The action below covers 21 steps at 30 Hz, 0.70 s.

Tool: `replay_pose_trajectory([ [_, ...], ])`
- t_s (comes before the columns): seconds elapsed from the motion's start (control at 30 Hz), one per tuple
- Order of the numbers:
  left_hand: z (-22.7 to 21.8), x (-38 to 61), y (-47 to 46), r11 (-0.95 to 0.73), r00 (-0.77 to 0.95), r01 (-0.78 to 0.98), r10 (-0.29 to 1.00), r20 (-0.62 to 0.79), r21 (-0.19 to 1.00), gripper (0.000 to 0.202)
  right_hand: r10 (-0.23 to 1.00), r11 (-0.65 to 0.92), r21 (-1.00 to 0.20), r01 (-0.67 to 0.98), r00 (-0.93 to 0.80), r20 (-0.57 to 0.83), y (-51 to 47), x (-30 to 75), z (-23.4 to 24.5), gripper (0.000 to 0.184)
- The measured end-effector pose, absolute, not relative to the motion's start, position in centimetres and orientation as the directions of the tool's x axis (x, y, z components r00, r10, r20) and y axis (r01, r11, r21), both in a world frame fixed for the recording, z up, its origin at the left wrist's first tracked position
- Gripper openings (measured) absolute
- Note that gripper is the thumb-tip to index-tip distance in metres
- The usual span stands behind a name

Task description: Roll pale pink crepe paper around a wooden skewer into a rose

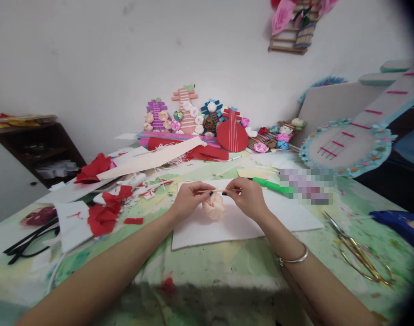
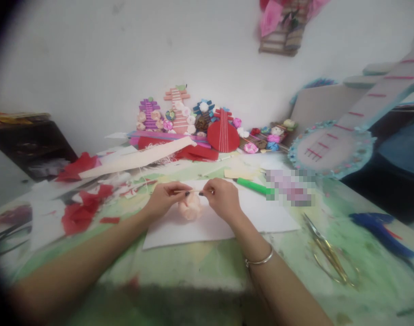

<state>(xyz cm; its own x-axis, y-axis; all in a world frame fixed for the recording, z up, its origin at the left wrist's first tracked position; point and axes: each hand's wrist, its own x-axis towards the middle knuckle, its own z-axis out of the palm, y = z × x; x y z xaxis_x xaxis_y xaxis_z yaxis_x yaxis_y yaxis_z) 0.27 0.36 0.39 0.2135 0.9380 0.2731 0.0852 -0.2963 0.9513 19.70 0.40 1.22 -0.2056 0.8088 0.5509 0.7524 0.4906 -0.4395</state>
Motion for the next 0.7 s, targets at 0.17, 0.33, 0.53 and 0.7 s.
replay_pose_trajectory([
  [0.17,0.44,0.18,0.33,-0.322,0.213,0.099,0.931,0.296,0.941,0.017,0.806,0.510,-0.410,0.756,-0.254,0.535,0.37,19.72,1.36,0.008],
  [0.33,0.48,0.21,0.25,-0.325,0.229,0.090,0.927,0.298,0.941,0.017,0.791,0.551,-0.388,0.739,-0.315,0.524,0.31,19.67,1.50,0.015],
  [0.53,0.42,0.33,0.23,-0.345,0.223,0.071,0.920,0.322,0.936,0.017,0.801,0.528,-0.416,0.740,-0.272,0.533,0.33,19.31,1.36,0.012],
  [0.7,0.46,0.30,0.23,-0.366,0.230,0.074,0.911,0.341,0.928,0.015,0.792,0.516,-0.375,0.770,-0.263,0.552,0.18,19.09,1.24,0.012],
])
